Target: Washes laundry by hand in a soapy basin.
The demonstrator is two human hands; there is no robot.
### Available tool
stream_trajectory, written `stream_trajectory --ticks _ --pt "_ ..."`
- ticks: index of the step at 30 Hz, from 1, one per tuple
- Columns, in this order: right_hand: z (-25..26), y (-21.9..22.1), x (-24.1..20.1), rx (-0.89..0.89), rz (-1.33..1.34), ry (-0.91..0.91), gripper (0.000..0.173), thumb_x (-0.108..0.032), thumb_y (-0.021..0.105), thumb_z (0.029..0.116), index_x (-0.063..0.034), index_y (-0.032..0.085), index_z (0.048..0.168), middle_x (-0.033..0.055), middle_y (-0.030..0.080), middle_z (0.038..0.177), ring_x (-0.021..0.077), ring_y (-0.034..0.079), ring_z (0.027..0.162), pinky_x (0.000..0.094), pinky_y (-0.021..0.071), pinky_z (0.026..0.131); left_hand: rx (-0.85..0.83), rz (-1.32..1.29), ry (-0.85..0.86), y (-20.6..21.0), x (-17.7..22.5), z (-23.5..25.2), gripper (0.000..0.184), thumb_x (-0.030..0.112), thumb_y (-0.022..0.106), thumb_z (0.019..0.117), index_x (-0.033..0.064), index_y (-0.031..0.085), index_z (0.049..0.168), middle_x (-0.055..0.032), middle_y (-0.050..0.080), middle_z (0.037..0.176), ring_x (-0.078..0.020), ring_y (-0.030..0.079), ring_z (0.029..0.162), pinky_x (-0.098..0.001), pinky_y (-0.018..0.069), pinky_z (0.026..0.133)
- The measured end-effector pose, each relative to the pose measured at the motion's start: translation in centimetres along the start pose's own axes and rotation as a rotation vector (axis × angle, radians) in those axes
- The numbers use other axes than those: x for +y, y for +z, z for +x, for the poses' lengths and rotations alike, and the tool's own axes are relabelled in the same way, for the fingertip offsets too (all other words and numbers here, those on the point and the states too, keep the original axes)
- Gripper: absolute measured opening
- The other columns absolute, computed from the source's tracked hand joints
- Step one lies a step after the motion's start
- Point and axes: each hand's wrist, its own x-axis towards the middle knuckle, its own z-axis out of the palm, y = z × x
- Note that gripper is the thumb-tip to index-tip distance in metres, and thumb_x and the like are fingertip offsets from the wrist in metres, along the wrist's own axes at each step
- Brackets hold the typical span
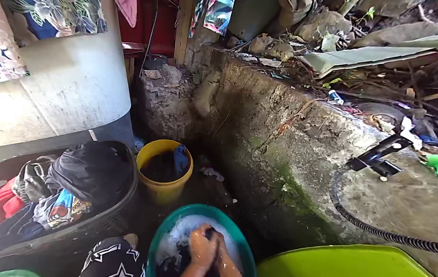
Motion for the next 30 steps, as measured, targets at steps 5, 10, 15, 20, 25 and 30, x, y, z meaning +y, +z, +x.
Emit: stream_trajectory --ticks 5,10,15,20,25,30 --pt "-0.5 -2.4 -1.2 -0.060 -0.113 -0.036 0.032 -0.015 0.037 0.1102 0.0016 0.063 0.104 0.0049 0.063 0.086 0.0055 0.061 0.079 0.0239 0.0524 0.074 -0.088 0.081 0.227 1.1 -1.3 -0.5 0.034 0.032 0.065 0.0913 0.0002 0.076 0.097 -0.0186 0.075 0.089 -0.0347 0.074 0.088 -0.0578 0.0573 0.079" --pt "1.0 -4.5 -5.4 -0.294 -0.511 -0.273 0.033 -0.021 0.050 0.1076 0.0012 0.068 0.090 0.0039 0.063 0.081 0.0082 0.060 0.079 0.0316 0.0515 0.080 -0.420 0.119 0.097 -3.9 -3.8 5.6 0.035 0.025 0.045 0.1090 0.0130 0.071 0.129 -0.0089 0.071 0.127 -0.0256 0.060 0.127 -0.0570 0.0392 0.110" --pt "0.5 -4.6 -9.7 -0.660 -0.385 -0.537 0.017 -0.022 0.055 0.1023 -0.0093 0.061 0.093 -0.0111 0.057 0.082 -0.0044 0.055 0.079 0.0181 0.0485 0.076 -0.698 -0.476 0.422 -6.8 2.3 5.4 0.018 0.016 0.068 0.0970 -0.0016 0.070 0.098 0.0031 0.070 0.087 0.0011 0.064 0.082 -0.0223 0.0550 0.081" --pt "0.1 -3.3 -7.3 -0.838 -0.527 -0.139 0.042 -0.010 0.073 0.0913 0.0037 0.059 0.128 0.0038 0.070 0.115 0.0033 0.066 0.108 0.0262 0.0533 0.100 -0.555 -0.550 0.720 -9.9 11.5 6.4 0.007 0.003 0.064 0.0948 -0.0009 0.069 0.092 0.0078 0.067 0.085 0.0064 0.060 0.082 -0.0154 0.0516 0.079" --pt "3.3 -3.1 -4.7 -0.779 -1.088 0.014 0.057 -0.039 0.059 0.1039 0.0047 0.055 0.140 0.0249 0.060 0.137 0.0307 0.057 0.131 0.0484 0.0404 0.115 -0.360 -0.216 0.635 -9.9 12.6 9.9 0.013 0.013 0.066 0.0982 0.0010 0.072 0.100 -0.0031 0.071 0.095 -0.0062 0.066 0.093 -0.0267 0.0545 0.090" --pt "2.3 -2.7 -6.5 -0.588 -0.926 -0.195 0.052 -0.038 0.050 0.1078 0.0034 0.057 0.138 0.0221 0.061 0.138 0.0282 0.055 0.133 0.0462 0.0391 0.117 -0.335 0.374 0.220 -11.3 7.7 9.3 0.039 0.025 0.070 0.0974 0.0016 0.065 0.128 -0.0194 0.066 0.126 -0.0341 0.063 0.119 -0.0527 0.0492 0.105"
